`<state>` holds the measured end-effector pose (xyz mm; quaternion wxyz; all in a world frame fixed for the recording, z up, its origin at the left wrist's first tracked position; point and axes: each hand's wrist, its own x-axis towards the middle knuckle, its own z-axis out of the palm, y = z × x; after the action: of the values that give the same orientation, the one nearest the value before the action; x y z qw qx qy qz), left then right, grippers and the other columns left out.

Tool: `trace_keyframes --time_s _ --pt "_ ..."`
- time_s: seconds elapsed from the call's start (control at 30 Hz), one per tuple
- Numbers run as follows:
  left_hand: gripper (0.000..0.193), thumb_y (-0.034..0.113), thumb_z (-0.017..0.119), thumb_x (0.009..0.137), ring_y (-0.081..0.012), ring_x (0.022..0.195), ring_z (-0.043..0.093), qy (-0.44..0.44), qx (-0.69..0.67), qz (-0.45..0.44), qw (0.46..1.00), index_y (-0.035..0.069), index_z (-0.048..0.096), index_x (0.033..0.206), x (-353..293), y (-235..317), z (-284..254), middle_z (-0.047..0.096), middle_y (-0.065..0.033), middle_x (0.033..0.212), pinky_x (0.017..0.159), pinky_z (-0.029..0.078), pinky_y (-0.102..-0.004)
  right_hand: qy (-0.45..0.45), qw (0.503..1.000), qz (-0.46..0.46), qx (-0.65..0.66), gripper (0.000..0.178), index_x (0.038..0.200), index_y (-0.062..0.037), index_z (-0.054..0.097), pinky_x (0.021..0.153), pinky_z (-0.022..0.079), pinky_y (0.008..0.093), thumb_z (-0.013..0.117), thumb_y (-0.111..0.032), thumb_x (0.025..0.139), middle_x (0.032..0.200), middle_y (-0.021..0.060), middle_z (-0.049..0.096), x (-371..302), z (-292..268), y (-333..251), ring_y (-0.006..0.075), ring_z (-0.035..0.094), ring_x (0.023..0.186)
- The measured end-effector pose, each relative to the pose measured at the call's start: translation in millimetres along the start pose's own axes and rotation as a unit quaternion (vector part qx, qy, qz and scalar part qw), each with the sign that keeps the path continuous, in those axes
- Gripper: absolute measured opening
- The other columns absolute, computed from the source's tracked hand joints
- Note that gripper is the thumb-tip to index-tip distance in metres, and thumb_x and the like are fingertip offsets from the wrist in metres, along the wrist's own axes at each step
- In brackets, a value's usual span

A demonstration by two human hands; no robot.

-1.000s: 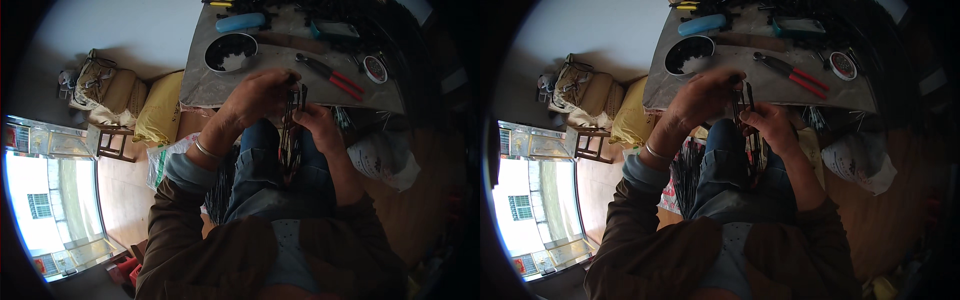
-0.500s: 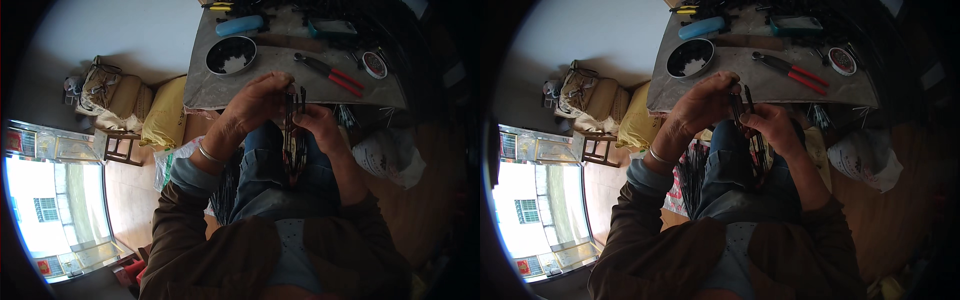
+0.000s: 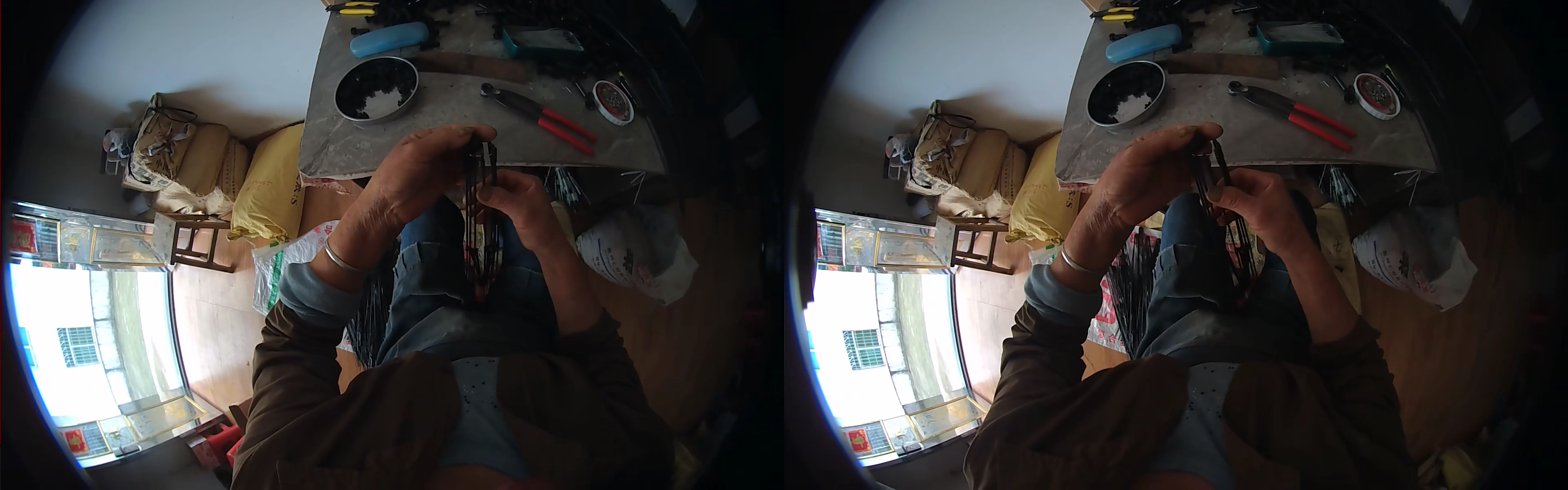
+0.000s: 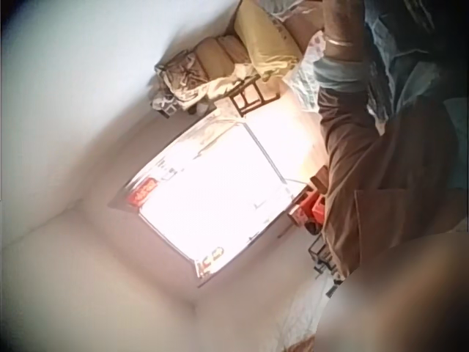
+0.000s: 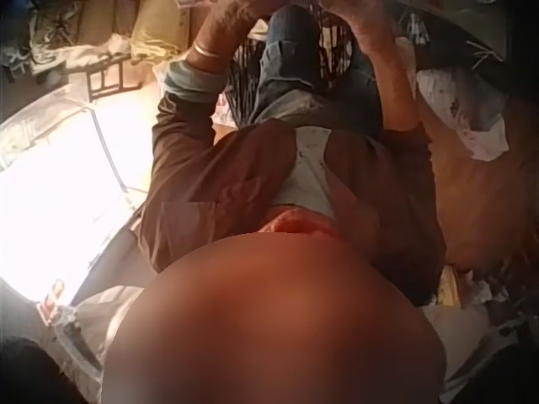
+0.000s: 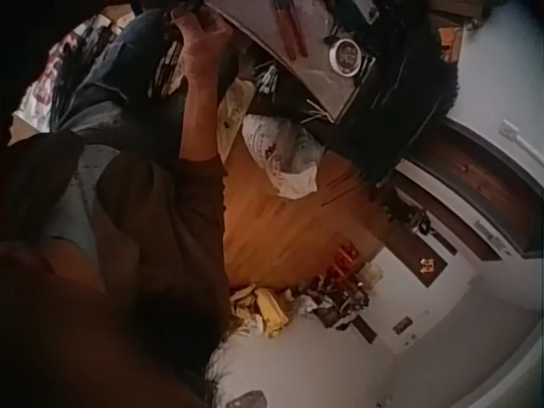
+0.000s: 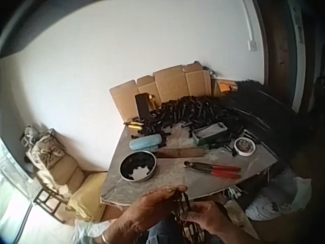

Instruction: Assembling umbrella ribs onto the central shaft using wire and pliers.

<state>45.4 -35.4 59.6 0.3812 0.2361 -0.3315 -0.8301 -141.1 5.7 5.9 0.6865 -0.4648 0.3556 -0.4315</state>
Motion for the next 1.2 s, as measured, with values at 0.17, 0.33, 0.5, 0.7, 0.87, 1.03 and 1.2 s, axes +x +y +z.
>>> trace_keyframes --time_s 0.17,0.33,0.5,0.7,0.87,1.03,1.2 --pt "0.031 0.02 0.054 0.094 -0.0146 0.087 0.06 0.014 -0.01 0.009 1.0 0.001 0.059 0.118 -0.7 -2.6 -1.6 0.063 -0.0055 0.096 0.082 0.049 -0.0298 0.014 1.0 0.01 0.004 0.021 0.096 -0.0003 0.066 0.062 0.049 0.0251 0.069 -0.019 0.086 0.08 0.0044 0.065 0.3 2.5 1.5 0.0111 0.062 0.07" --pt "0.023 0.02 0.056 0.092 -0.0128 0.087 0.058 0.029 -0.016 0.012 0.999 0.004 0.059 0.108 -1.7 -3.0 -3.1 0.059 -0.0024 0.094 0.08 0.048 -0.03 0.007 1.0 0.008 -0.002 0.021 0.097 0.0001 0.066 0.061 0.049 0.0248 0.069 -0.018 0.086 0.079 0.0047 0.065 -0.5 6.2 1.1 0.011 0.062 0.07" --pt "0.02 0.019 0.057 0.091 -0.0127 0.086 0.057 0.006 -0.037 0.026 0.999 0.004 0.058 0.104 -0.1 -5.1 -11.4 0.058 -0.0014 0.093 0.08 0.047 -0.0306 0.0 1.0 0.004 -0.013 0.021 0.098 0.0004 0.066 0.061 0.048 0.0246 0.069 -0.016 0.086 0.078 0.0051 0.065 1.1 7.1 2.6 0.0109 0.062 0.068" --pt "0.024 0.021 0.057 0.09 -0.0134 0.087 0.058 -0.006 -0.039 0.009 0.999 0.002 0.06 0.105 0.2 -5.7 -15.3 0.06 -0.0022 0.093 0.083 0.047 -0.0307 0.007 1.0 -0.002 -0.01 0.02 0.097 0.0005 0.066 0.061 0.048 0.0244 0.069 -0.015 0.085 0.076 0.005 0.065 1.7 8.1 3.2 0.0108 0.061 0.067" --pt "0.026 0.021 0.058 0.091 -0.0133 0.087 0.059 -0.01 -0.034 0.01 0.999 0.001 0.062 0.107 -1.2 -4.9 -13.9 0.062 -0.0026 0.093 0.083 0.047 -0.0309 0.006 1.0 0.0 -0.008 0.02 0.096 0.0007 0.066 0.06 0.048 0.0245 0.069 -0.015 0.085 0.075 0.0048 0.065 2.4 8.7 4.2 0.0107 0.061 0.066" --pt "0.026 0.022 0.062 0.09 -0.0131 0.081 0.061 0.026 -0.016 0.017 0.999 0.002 0.064 0.106 -1.9 -4.9 -10.5 0.064 -0.0031 0.091 0.076 0.049 -0.0281 0.015 1.0 0.006 -0.005 0.02 0.097 0.0009 0.066 0.06 0.048 0.0244 0.069 -0.015 0.085 0.074 0.0046 0.065 2.9 9.0 3.5 0.0106 0.06 0.065" --pt "0.027 0.024 0.066 0.089 -0.0106 0.072 0.06 0.063 0.018 0.024 0.998 0.002 0.065 0.105 -2.6 -3.8 -5.6 0.064 -0.0022 0.084 0.066 0.049 -0.0241 0.021 1.0 0.017 -0.001 0.021 0.096 0.0004 0.066 0.061 0.048 0.0244 0.069 -0.017 0.085 0.075 0.0044 0.065 2.5 9.4 1.4 0.0103 0.06 0.066"
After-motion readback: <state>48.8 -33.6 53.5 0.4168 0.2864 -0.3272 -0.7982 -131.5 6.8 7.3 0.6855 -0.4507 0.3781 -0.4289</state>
